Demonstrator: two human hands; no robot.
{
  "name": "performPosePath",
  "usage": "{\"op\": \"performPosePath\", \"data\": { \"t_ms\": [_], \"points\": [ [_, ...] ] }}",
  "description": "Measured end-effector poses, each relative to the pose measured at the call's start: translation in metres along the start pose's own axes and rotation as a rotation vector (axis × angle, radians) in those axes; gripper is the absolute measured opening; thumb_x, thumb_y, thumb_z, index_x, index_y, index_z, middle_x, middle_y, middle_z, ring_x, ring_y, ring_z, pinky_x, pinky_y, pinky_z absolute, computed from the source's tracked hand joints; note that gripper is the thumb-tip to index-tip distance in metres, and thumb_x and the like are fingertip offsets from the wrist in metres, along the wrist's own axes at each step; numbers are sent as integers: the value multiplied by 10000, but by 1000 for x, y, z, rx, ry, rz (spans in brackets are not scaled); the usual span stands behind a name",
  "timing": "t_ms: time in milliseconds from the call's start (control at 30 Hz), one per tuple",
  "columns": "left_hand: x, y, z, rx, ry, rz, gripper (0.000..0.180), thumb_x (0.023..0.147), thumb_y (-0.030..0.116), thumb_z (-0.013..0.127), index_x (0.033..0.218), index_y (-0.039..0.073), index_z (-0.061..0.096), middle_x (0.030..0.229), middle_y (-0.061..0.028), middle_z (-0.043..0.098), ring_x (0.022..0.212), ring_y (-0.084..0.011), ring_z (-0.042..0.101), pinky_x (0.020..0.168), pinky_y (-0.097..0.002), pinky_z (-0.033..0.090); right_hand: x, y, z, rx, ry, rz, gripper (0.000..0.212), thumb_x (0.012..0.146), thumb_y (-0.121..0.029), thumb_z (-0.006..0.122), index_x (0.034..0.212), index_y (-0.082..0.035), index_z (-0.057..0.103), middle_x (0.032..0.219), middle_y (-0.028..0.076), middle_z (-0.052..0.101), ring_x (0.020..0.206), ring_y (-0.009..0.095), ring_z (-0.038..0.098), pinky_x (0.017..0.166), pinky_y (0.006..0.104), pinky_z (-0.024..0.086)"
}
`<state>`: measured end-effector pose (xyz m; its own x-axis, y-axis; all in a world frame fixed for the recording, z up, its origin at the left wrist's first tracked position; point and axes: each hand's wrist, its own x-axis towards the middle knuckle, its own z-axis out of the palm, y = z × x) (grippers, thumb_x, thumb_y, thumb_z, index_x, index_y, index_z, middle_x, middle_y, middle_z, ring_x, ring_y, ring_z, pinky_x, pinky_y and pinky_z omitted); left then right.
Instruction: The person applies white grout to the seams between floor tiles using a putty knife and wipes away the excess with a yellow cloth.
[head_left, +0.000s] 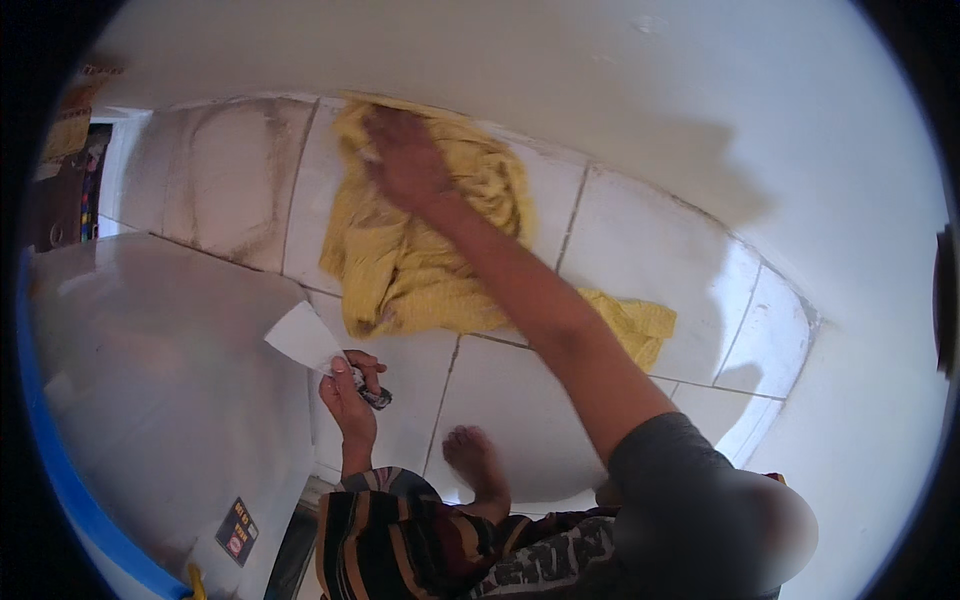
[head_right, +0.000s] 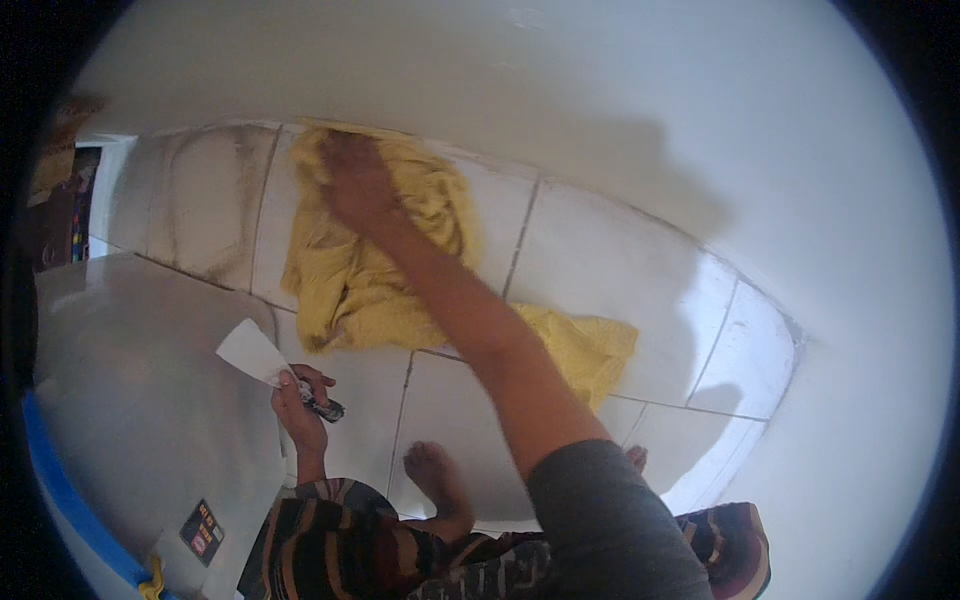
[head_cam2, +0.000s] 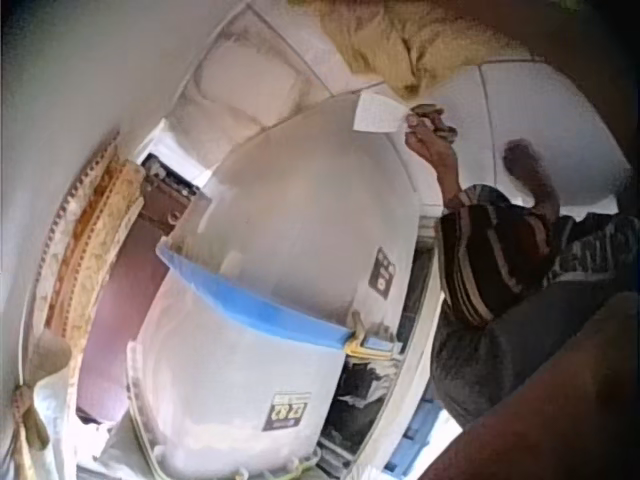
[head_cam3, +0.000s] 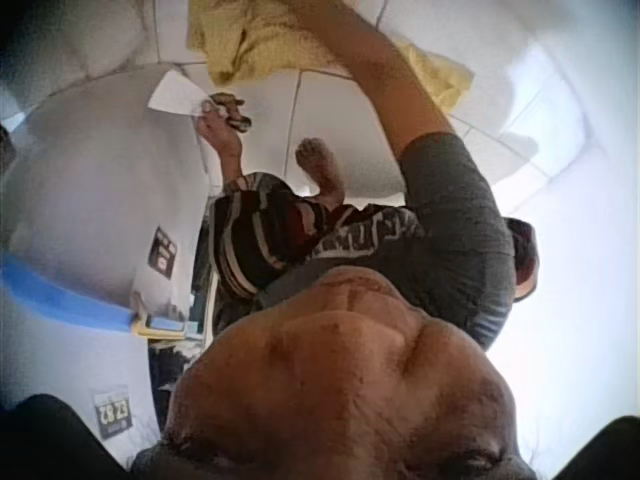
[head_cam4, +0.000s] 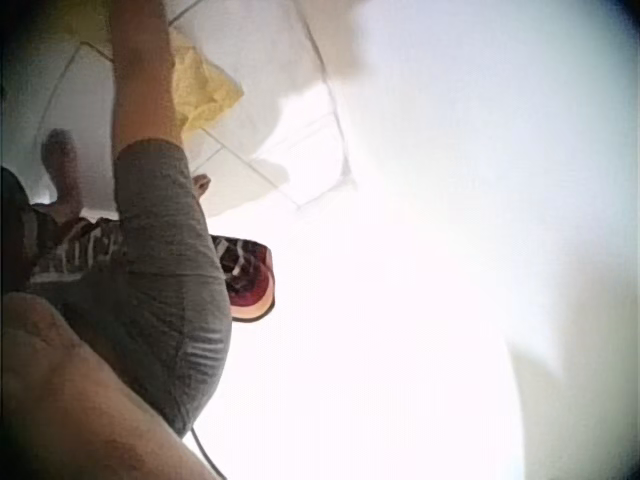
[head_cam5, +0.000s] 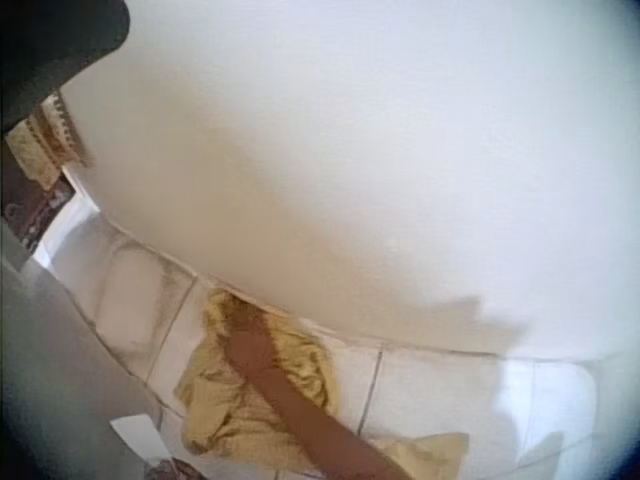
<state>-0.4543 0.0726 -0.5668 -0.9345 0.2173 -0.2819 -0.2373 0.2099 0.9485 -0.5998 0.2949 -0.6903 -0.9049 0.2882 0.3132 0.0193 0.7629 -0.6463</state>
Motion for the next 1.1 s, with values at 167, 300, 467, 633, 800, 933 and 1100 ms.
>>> {"op": "performPosePath", "data": {
  "t_ms": [167,300,467,633,800,933,1100],
  "points": [
    [9,6,2,18,58,-6,353,1001,324,354,964,8,506,659,-35,469,522,-92,410,568,-270,450,-88,57,-108,-59,-171,79,588,808,-163,584,1364,-83,408,1353,158,452,1279,346,374,1086,422,296],
    [28,12,20,-7,95,-90,226,984,251,393,1034,40,458,711,-33,476,522,-84,407,494,-233,399,-213,116,-197,-327,102,370,592,828,-136,512,1378,12,350,1400,232,375,1308,406,322,1101,463,230],
    [36,-23,42,-52,-168,-103,143,903,106,440,1035,52,446,766,-28,487,537,-74,435,461,-224,380,-391,190,-315,-585,272,697,538,838,-175,512,1305,68,402,1394,256,366,1301,398,337,1084,442,268],
    [26,-14,57,-170,-251,-103,263,886,108,440,1138,38,460,979,-63,502,907,-159,534,847,-320,463,-324,92,-315,-923,296,699,531,791,-127,603,1258,56,432,1332,224,424,1229,375,401,1054,420,302],
    [16,-28,87,-659,-463,-386,320,979,285,411,1183,45,468,1131,-74,529,1041,-164,529,979,-355,391,-211,-80,-188,384,-228,559,822,788,-250,696,1444,-107,223,1177,220,524,926,315,603,849,422,463],
    [24,-17,100,-720,-622,-410,541,976,383,404,1397,49,338,1368,-113,412,1293,-192,348,1075,-384,278,-182,-66,-158,243,-307,400,737,826,-192,617,1436,-55,227,1047,258,594,857,398,618,768,463,494],
    [68,-28,76,634,-367,493,576,903,166,502,1420,31,286,1461,-169,275,1363,-359,218,1108,-470,203,-132,-53,-151,-109,-541,406,612,847,-197,557,1385,-17,327,948,212,643,845,378,638,741,468,512]
  ]
}}
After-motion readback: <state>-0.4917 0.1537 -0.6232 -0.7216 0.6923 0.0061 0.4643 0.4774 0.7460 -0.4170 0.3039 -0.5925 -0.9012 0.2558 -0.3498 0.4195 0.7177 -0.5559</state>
